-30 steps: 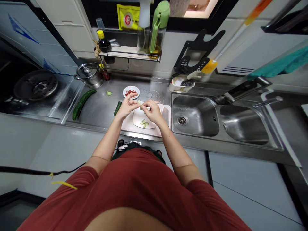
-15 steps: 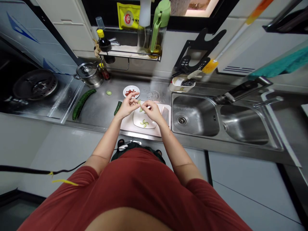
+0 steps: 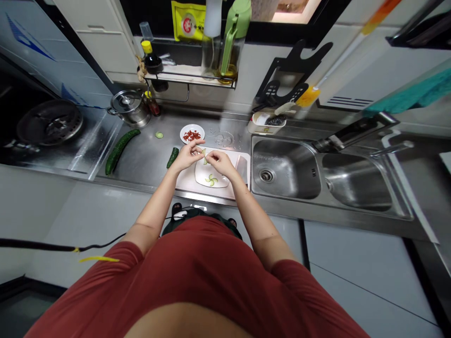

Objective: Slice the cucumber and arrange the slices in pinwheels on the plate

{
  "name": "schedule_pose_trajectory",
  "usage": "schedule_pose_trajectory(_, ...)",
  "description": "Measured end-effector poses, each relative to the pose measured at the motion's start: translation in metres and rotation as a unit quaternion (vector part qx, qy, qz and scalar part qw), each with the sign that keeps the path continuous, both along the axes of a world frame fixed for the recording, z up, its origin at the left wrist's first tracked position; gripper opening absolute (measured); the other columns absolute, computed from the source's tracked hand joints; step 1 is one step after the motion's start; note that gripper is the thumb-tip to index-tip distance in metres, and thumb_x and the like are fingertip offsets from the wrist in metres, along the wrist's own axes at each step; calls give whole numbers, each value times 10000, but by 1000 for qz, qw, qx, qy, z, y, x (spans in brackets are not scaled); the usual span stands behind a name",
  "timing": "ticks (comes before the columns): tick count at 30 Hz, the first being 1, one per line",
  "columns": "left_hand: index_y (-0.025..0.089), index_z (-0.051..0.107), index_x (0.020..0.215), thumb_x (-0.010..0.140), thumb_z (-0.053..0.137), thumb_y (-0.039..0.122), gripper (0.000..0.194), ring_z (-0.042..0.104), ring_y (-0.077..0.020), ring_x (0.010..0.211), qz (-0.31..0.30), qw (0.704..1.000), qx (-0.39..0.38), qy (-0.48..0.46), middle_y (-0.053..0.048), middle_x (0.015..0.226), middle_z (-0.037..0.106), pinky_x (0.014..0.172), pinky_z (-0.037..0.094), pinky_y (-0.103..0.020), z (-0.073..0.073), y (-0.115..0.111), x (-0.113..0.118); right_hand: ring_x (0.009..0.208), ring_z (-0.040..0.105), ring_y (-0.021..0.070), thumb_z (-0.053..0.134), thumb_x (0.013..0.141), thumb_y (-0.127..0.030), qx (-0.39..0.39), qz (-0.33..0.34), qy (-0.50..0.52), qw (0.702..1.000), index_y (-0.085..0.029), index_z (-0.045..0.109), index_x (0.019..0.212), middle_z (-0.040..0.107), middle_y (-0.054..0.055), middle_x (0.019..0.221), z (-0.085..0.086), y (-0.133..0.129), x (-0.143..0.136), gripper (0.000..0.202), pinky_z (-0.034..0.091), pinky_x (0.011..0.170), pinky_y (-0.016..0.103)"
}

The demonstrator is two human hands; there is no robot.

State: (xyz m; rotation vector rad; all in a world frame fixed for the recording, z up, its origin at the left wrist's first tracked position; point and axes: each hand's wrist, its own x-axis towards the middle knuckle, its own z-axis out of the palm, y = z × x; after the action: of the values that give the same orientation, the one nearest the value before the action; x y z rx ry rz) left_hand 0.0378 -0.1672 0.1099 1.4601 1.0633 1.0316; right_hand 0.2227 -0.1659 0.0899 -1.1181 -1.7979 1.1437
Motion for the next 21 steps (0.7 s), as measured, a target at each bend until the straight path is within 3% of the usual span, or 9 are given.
schedule_pose_trajectory(12,129,582,1158,644,696,199,531,568,-89,671,-12,997,-43,66,17,722,608,686,423,-206,-62,13,-6,688,565,130,542,817,-222,-35,9,-157,987,-139,692,808,671,14,741,-55,10,-5,172,387,658,215)
schedule_pose_trajectory(21,145,628,1109,636,654,149,474,515,-81,596,14,984,-55,169,19,706,610,639,404,-203,-89,15,-2,671,571,130,548,840,-217,-55,11,-242,969,-149,700,816,686,27,760,-78,9,-12,168,369,621,204)
